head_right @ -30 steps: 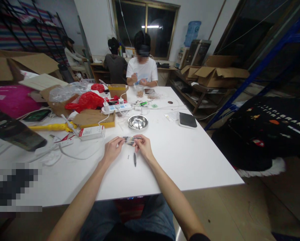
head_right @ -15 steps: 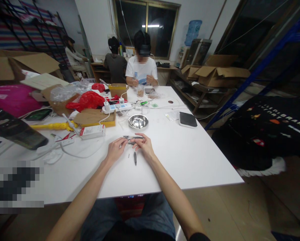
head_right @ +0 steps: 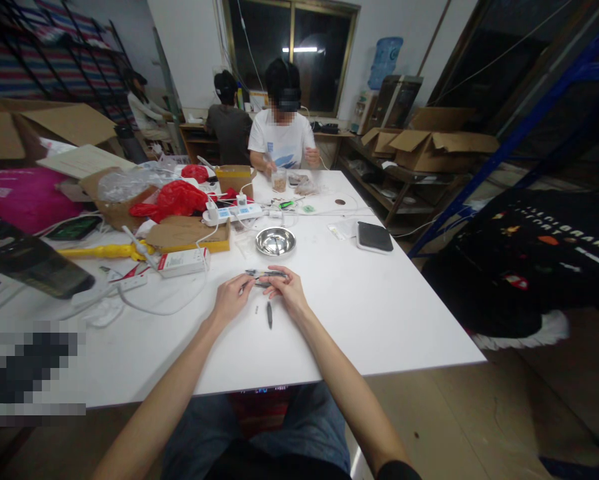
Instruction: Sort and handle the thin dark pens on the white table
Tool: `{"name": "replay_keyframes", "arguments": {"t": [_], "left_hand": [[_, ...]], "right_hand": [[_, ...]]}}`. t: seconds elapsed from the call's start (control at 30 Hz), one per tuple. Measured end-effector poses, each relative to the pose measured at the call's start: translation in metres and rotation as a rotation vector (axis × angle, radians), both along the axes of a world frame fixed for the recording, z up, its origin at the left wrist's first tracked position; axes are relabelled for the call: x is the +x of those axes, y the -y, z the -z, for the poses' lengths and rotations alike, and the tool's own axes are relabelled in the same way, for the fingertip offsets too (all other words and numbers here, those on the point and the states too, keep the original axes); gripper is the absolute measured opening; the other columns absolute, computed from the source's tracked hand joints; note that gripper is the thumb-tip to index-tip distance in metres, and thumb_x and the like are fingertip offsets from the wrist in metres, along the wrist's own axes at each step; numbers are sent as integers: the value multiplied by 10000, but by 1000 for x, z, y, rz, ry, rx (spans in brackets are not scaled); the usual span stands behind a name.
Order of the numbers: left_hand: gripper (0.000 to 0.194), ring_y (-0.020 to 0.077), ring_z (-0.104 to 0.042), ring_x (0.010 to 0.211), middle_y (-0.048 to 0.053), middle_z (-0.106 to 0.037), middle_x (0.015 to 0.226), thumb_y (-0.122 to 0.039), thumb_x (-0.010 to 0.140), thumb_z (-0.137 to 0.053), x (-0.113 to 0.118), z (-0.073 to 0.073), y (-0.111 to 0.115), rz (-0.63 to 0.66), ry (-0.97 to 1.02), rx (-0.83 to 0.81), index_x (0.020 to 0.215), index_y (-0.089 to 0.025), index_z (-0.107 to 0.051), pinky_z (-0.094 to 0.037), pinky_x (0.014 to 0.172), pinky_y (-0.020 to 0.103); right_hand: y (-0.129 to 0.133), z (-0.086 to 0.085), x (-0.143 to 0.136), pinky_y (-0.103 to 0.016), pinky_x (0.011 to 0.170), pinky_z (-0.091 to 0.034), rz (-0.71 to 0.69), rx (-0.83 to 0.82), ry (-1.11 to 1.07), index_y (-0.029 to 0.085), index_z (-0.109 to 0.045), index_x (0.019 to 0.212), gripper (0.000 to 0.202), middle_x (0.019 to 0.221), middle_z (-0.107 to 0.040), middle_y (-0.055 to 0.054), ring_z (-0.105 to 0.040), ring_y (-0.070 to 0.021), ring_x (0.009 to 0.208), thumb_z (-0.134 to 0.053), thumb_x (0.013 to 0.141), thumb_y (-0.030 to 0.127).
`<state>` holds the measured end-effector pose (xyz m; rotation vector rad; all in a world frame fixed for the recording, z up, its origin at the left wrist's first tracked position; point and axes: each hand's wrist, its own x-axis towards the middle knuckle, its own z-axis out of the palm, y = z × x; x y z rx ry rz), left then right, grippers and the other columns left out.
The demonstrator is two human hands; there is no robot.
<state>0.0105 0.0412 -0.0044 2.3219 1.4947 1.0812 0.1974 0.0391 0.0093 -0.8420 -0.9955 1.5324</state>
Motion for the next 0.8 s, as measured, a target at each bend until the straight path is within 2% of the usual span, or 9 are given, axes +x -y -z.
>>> {"name": "replay_keyframes", "arguments": {"t": [0.67, 0.8], "left_hand": [[219, 172, -677, 858, 21, -728, 926, -301, 994, -466, 1, -1, 1, 21, 6, 3, 940, -229, -665, -494, 777, 279], [206, 172, -682, 865, 17, -735, 928, -289, 988, -477, 0, 1, 0, 10, 10, 1, 941, -229, -668, -496, 788, 276]], "right_hand": [[2, -4, 0, -195, 479, -529, -10, -41, -45, 147, -644, 1098, 450, 974, -769, -119, -699, -140, 583, -811, 712, 308], [1, -2, -2, -199, 494, -534, -15, -36, -40, 154, -650, 1110, 527, 942, -766, -83, -685, -134, 602, -857, 644, 286]]}}
